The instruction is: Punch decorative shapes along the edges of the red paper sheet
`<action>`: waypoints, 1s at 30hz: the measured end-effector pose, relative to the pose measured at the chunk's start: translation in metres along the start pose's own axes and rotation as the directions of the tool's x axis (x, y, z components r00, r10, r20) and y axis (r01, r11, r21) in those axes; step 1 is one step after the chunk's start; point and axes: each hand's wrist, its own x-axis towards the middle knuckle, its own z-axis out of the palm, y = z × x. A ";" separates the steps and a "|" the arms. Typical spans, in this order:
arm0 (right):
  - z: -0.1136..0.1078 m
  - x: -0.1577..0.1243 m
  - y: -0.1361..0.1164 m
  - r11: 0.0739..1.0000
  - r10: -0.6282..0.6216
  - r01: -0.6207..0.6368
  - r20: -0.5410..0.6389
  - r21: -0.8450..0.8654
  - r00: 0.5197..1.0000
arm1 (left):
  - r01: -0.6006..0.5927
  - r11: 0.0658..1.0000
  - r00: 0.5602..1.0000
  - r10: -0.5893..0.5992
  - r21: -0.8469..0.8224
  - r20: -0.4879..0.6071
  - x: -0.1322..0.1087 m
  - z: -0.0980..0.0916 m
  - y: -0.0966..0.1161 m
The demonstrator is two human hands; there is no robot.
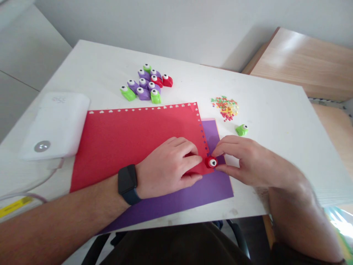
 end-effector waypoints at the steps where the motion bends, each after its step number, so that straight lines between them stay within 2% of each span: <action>1: 0.000 0.000 0.000 1.000 0.000 0.000 0.000 -0.001 1.000 | -0.001 1.000 1.000 0.001 0.002 0.001 0.000 0.000 0.000; 10: -0.005 -0.001 -0.004 0.999 0.029 -0.028 -0.030 0.016 0.999 | -0.013 1.000 1.000 0.013 -0.001 -0.024 -0.001 0.001 -0.001; 17: -0.001 0.004 -0.005 0.997 0.074 -0.074 -0.040 0.011 0.996 | -0.069 0.997 0.995 0.070 0.024 -0.070 -0.002 -0.001 0.000; 24: 0.000 0.008 -0.003 0.999 0.034 -0.034 -0.027 0.017 0.999 | -0.127 0.991 0.991 0.130 0.051 -0.043 -0.003 -0.001 0.000; 30: 0.004 0.012 0.000 0.992 0.057 -0.059 0.016 0.115 0.998 | -0.140 0.988 0.990 0.140 0.060 -0.008 -0.002 -0.001 0.003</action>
